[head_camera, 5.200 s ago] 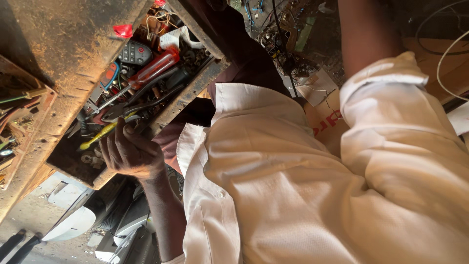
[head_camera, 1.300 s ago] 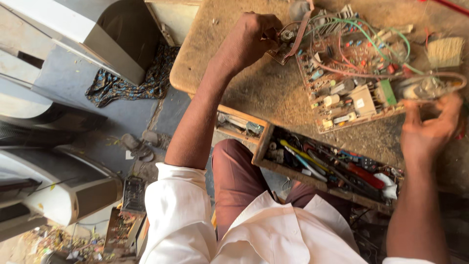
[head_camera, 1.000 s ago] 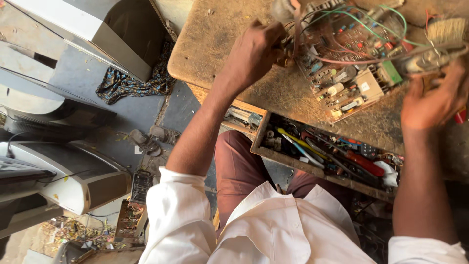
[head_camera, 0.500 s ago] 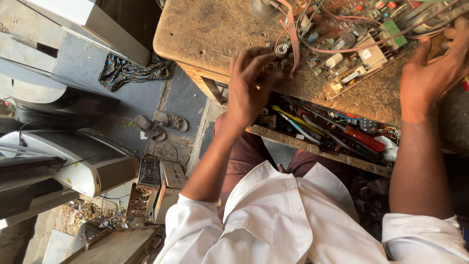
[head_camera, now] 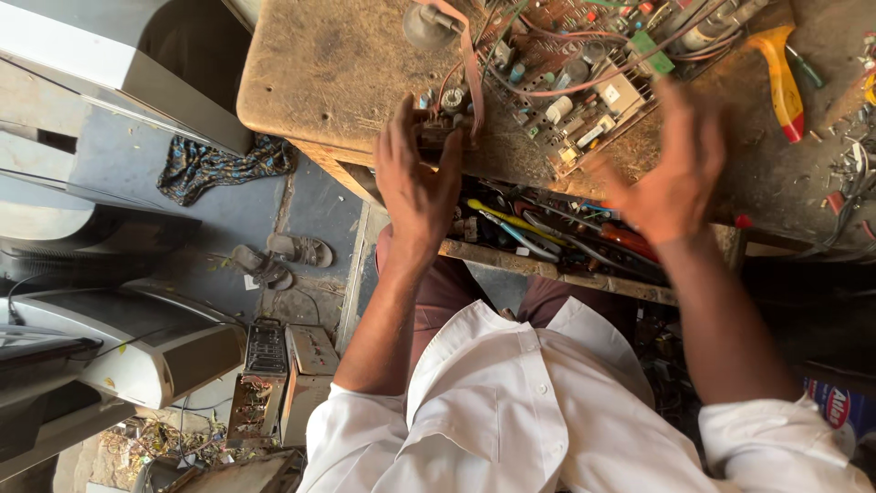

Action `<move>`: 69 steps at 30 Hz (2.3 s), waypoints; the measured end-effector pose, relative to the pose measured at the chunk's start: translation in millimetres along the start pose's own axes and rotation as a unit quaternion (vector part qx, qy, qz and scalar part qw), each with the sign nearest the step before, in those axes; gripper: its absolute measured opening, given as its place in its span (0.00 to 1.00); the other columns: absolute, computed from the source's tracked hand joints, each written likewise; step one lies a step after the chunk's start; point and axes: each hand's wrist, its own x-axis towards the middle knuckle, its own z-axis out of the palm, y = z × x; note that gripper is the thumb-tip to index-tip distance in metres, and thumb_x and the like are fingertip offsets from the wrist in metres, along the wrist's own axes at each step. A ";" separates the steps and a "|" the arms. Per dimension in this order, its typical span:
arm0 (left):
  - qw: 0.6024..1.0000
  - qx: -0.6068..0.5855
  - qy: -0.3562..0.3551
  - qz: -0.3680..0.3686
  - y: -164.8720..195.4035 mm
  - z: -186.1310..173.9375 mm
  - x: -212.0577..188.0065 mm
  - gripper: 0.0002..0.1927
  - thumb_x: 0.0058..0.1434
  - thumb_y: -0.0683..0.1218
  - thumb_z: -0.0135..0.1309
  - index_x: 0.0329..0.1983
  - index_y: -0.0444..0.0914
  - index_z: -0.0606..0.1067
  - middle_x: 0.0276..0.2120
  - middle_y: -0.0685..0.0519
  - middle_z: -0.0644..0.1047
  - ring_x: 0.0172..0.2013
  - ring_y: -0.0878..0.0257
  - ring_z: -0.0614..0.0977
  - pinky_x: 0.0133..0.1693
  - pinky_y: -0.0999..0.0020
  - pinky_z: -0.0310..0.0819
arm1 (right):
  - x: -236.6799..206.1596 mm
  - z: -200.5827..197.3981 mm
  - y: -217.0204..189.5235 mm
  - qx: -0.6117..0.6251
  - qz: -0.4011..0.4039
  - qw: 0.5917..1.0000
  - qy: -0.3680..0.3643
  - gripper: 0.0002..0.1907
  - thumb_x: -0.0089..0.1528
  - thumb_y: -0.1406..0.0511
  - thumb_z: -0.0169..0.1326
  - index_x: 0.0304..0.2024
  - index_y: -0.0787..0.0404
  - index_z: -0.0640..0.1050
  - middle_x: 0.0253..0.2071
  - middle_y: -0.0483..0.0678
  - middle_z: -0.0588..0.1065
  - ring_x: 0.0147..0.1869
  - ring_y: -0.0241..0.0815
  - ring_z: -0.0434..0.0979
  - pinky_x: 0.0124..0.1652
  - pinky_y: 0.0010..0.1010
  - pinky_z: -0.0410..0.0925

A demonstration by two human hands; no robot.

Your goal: The person works on a dusty electronic circuit board at a cluttered workbench, turning and repositioning the board, picking small components from a drawer of tools, and using pliers to grip and adjust parts and wires on the board.

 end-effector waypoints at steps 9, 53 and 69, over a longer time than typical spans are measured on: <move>0.985 -0.173 -0.017 0.004 -5.3 -33.4 -3.6 0.31 0.64 0.39 0.63 0.68 0.32 0.65 0.57 0.44 0.77 0.55 0.55 0.81 0.56 0.62 0.77 | -2.1 8.0 -33.3 -0.039 0.084 0.992 -0.080 0.57 0.62 0.49 0.73 0.77 0.67 0.53 0.67 0.69 0.60 0.70 0.67 0.64 0.68 0.56 0.65; 0.992 -0.011 -0.099 0.076 44.3 20.6 -27.5 0.41 0.63 0.54 0.63 0.71 0.31 0.59 0.61 0.38 0.67 0.59 0.42 0.70 0.63 0.46 0.59 | 29.7 24.4 -27.9 0.100 0.002 0.993 -0.064 0.15 0.68 0.73 0.62 0.57 0.65 0.78 0.51 0.55 0.77 0.56 0.54 0.77 0.56 0.41 0.70; 0.993 0.036 -0.097 0.054 31.7 49.0 -26.3 0.48 0.54 0.58 0.69 0.70 0.32 0.61 0.58 0.42 0.67 0.53 0.43 0.70 0.58 0.47 0.63 | 61.6 60.9 -27.2 0.202 0.081 0.969 -0.115 0.07 0.66 0.72 0.65 0.43 0.69 0.78 0.41 0.53 0.78 0.45 0.46 0.80 0.44 0.35 0.70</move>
